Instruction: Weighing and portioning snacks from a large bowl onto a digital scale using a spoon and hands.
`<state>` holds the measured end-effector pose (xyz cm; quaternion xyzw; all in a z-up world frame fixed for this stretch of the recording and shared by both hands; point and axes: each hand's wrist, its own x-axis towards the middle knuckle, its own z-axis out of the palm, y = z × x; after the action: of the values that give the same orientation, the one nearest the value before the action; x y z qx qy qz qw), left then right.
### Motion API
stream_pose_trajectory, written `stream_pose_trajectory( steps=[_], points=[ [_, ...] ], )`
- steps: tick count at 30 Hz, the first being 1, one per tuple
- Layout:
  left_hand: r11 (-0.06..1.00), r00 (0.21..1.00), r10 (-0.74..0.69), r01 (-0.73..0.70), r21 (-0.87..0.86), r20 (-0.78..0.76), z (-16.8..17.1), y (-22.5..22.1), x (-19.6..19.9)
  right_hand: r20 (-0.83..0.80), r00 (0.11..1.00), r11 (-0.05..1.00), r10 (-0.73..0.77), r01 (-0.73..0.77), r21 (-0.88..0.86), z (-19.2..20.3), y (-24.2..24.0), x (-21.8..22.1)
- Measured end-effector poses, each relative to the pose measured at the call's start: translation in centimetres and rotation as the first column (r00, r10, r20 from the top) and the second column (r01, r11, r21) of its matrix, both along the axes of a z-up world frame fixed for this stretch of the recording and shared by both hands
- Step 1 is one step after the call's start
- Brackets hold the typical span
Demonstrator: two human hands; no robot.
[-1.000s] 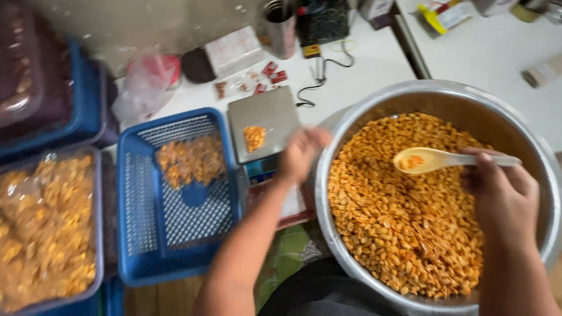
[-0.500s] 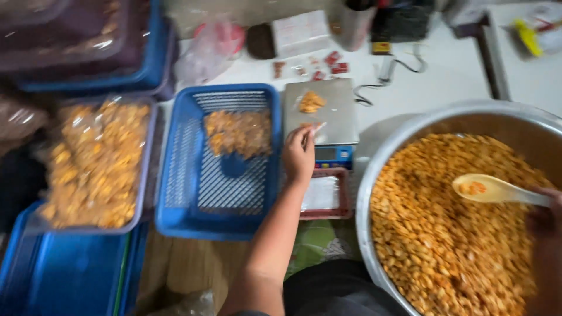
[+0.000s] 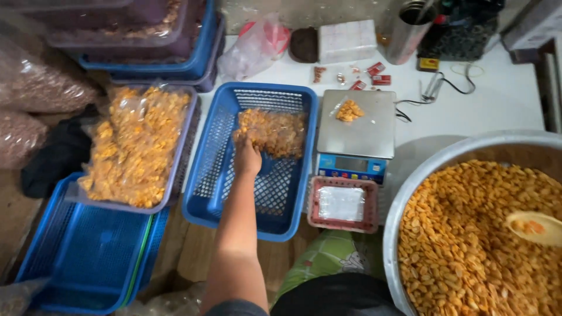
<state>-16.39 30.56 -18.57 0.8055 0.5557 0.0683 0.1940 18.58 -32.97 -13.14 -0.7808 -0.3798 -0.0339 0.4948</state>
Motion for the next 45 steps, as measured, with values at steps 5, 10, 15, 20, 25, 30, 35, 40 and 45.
stream_pose_trajectory(
  steps=[5,10,15,20,25,30,35,40,45],
  points=[
    [0.910,0.952,-0.254,0.176,0.374,0.171,6.1,-6.6,4.3,0.178,0.978,0.987,-0.105,0.124,-0.098,4.2,-2.7,-2.8],
    [0.779,0.806,-0.532,0.586,-0.224,0.259,16.1,-23.0,5.9,-0.311,0.850,0.898,-0.425,0.352,-0.264,2.9,2.7,-2.9],
    [0.592,0.603,-0.797,0.767,-0.245,-0.038,0.5,-25.1,4.3,-0.571,0.740,0.921,-0.356,0.174,-0.349,7.8,2.3,-6.7],
    [0.601,0.600,-0.798,0.799,-0.005,0.052,5.5,-26.1,4.2,-0.723,0.620,0.949,-0.305,0.136,-0.285,10.9,-0.4,-8.8],
    [0.771,0.620,-0.518,0.636,0.008,0.590,8.9,-26.0,5.6,-0.762,0.570,0.941,-0.308,0.299,-0.157,13.8,-0.3,-10.6],
    [0.391,0.296,0.075,0.870,-0.301,0.952,15.8,-29.8,8.9,-0.686,0.602,0.904,-0.409,0.372,-0.212,17.6,1.6,-12.0],
    [0.061,0.437,-0.181,0.899,-0.434,0.881,18.9,-36.0,10.5,-0.529,0.808,0.934,-0.259,0.349,0.076,20.4,2.4,-14.3],
    [0.095,0.507,-0.528,0.832,-0.546,0.681,20.8,-38.0,11.8,0.059,0.998,0.982,-0.014,0.025,-0.190,21.0,2.8,-15.0],
    [0.143,0.516,-0.614,0.818,-0.558,0.598,19.2,-38.4,12.4,-0.250,0.948,0.979,-0.199,0.179,-0.100,21.4,2.6,-15.2]
  ],
)
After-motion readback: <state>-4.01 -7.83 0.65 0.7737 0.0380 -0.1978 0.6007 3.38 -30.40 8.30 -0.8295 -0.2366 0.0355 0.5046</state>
